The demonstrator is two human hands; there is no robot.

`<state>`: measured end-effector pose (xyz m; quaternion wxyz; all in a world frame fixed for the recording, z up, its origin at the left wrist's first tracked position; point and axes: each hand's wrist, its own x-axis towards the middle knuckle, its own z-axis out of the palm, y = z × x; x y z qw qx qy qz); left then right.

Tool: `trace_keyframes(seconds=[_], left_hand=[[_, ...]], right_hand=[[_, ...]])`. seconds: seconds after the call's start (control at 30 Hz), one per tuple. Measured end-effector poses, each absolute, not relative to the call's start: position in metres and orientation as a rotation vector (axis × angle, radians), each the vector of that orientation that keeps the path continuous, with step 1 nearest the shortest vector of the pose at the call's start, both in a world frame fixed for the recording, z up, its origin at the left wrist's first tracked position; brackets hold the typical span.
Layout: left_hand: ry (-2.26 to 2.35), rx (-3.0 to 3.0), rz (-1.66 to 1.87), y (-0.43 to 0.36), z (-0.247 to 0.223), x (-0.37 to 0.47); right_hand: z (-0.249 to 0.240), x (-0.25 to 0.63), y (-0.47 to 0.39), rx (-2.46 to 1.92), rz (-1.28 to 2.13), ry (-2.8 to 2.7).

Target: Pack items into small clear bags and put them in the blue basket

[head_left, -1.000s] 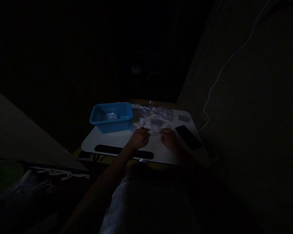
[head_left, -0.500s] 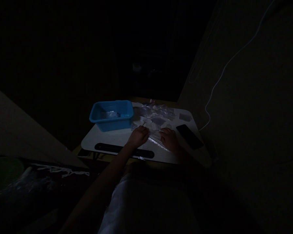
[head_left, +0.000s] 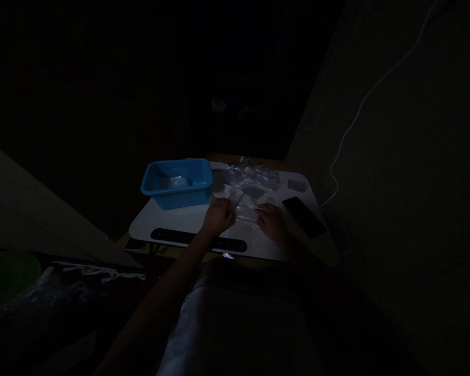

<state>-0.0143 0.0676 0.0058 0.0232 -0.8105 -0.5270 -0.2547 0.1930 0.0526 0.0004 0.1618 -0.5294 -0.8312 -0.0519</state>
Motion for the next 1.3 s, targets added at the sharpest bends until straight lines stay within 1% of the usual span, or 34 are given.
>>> trace_keyframes(seconds=[0.13,0.23,0.37,0.57,0.73,0.97,1.17,1.3], left_hand=[[-1.682,-2.501,-0.828,0.067,0.005,-0.013],[-1.596,-2.534,-0.868,0.068,0.005,-0.013],[-1.482,-2.607,-0.752,0.069,0.005,-0.014],[-1.503,-2.550,-0.579,0.065,0.008,-0.013],[-1.530,-2.545,-0.589,0.063,0.009,-0.012],[-1.469,-2.586,-0.610,0.066,0.006,-0.013],[-1.426,-2.630,-0.575,0.068,0.004,-0.014],[-1.435,-2.627,-0.571,0.067,0.004,-0.013]], right_hand=[[0.000,0.193,0.053,-1.510,-0.153,-2.379],[0.000,0.193,0.053,-1.506,-0.152,-2.383],[-0.002,0.193,0.053,-1.507,-0.162,-2.364],[0.000,0.194,0.051,-1.568,-0.179,-2.332],[0.011,0.196,0.057,-1.640,-0.174,-2.309],[0.016,0.195,0.080,-1.632,-0.003,-2.291],[0.014,0.194,0.095,-1.736,-0.095,-2.250],[0.021,0.195,0.093,-1.719,-0.134,-2.193]])
